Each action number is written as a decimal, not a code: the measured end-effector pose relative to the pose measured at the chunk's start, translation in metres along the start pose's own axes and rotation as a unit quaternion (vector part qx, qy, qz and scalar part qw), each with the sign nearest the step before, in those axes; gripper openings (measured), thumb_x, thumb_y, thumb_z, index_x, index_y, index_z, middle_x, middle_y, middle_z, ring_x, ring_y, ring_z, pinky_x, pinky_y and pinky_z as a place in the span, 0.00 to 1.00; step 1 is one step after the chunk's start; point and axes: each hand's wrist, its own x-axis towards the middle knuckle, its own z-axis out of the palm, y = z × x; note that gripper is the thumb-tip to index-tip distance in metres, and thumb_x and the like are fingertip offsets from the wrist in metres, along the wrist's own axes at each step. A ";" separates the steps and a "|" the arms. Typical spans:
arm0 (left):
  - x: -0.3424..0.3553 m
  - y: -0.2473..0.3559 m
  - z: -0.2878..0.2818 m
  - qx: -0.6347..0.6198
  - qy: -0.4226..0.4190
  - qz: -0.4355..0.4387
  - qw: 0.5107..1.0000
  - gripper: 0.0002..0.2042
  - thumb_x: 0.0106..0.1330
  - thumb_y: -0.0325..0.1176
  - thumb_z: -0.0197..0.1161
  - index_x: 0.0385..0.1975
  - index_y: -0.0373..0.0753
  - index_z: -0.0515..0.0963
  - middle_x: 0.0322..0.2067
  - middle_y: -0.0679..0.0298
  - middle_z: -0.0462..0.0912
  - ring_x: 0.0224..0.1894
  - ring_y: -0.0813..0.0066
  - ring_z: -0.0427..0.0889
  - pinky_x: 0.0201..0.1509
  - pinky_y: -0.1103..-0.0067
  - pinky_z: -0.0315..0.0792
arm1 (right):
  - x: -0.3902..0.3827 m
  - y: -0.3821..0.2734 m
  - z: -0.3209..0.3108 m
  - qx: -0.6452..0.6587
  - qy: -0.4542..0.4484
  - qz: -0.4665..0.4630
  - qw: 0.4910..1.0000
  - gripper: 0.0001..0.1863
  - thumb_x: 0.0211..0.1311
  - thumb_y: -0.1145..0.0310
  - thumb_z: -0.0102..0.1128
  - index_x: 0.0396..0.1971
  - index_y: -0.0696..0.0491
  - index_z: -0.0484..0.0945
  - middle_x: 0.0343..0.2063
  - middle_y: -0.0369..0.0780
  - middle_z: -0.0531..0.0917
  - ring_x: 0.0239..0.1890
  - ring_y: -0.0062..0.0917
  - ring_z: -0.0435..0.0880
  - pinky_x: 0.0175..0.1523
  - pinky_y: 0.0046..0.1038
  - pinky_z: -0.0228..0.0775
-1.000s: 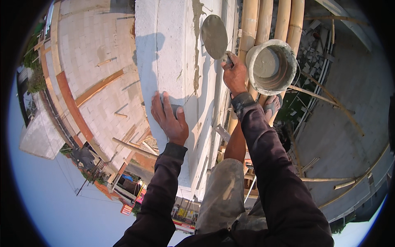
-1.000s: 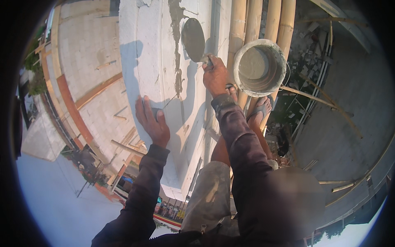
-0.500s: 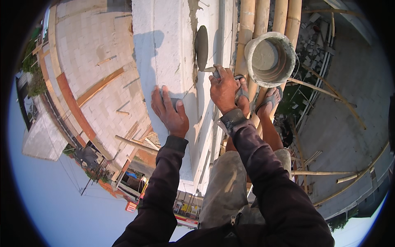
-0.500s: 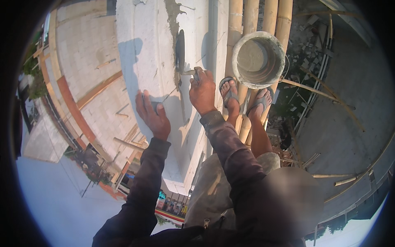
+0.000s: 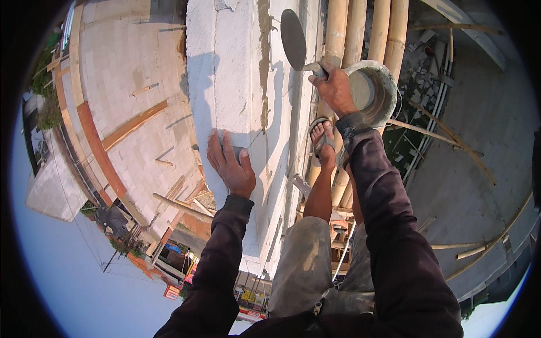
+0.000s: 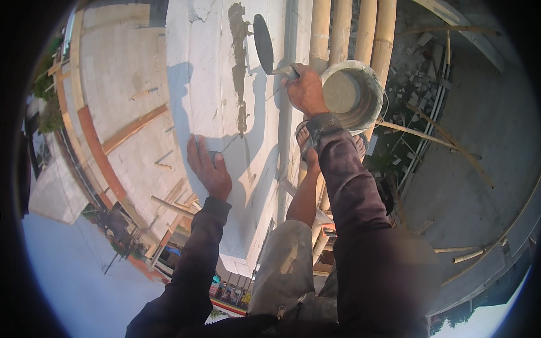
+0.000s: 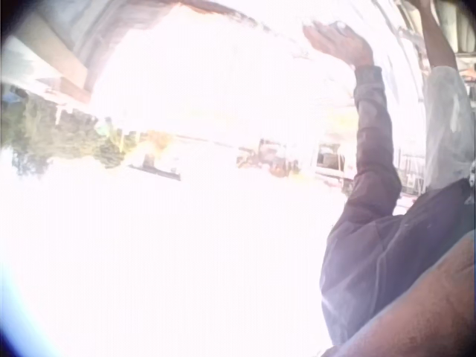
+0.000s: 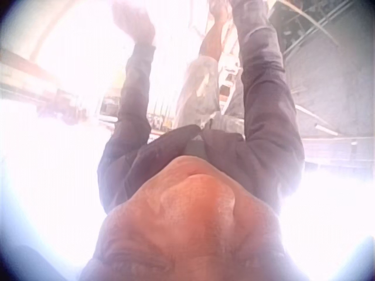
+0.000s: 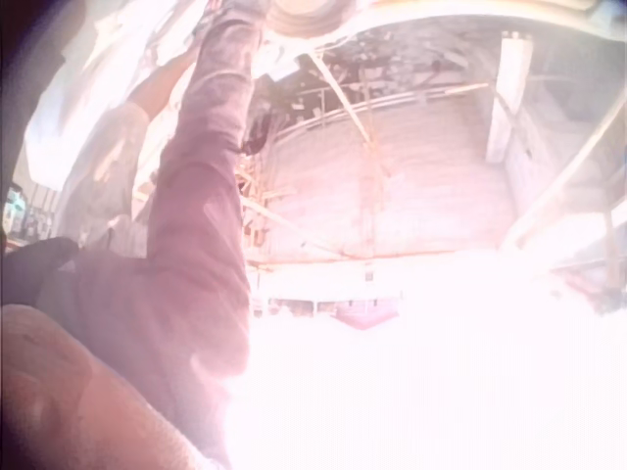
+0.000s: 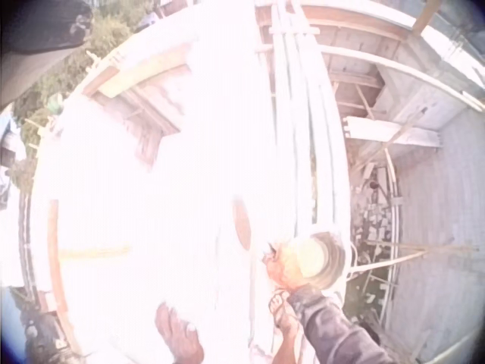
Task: The person places white blocks onto a bamboo scaffold, applies cement with a trowel to the joints, and saws a block to size before setting it in place. The work continues with additional blocks being aligned and cemented along the scaffold.
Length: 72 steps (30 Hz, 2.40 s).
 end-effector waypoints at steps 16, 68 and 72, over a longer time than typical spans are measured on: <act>-0.001 0.000 0.001 -0.006 0.007 0.005 1.000 0.28 0.76 0.40 0.48 0.71 0.32 0.60 0.70 0.41 0.58 0.72 0.40 0.56 0.74 0.54 0.50 | 0.007 -0.002 0.029 0.020 -0.156 -0.080 0.984 0.18 0.58 0.72 0.62 0.45 0.62 0.70 0.36 0.57 0.82 0.44 0.55 0.82 0.49 0.46 0.73; -0.004 -0.002 0.005 -0.019 -0.008 -0.032 0.999 0.29 0.75 0.39 0.46 0.71 0.29 0.59 0.72 0.41 0.54 0.74 0.41 0.52 0.75 0.53 0.48 | 0.030 0.089 0.083 0.232 -0.111 -0.073 0.964 0.08 0.55 0.81 0.56 0.34 0.55 0.73 0.27 0.44 0.79 0.32 0.33 0.77 0.39 0.33 0.70; -0.004 -0.002 0.005 -0.020 -0.004 -0.027 0.999 0.29 0.75 0.40 0.46 0.71 0.29 0.59 0.72 0.41 0.54 0.74 0.41 0.52 0.75 0.53 0.48 | 0.138 0.077 0.064 0.094 -0.102 -0.077 0.987 0.10 0.53 0.76 0.60 0.37 0.55 0.74 0.28 0.41 0.77 0.33 0.29 0.76 0.40 0.32 0.70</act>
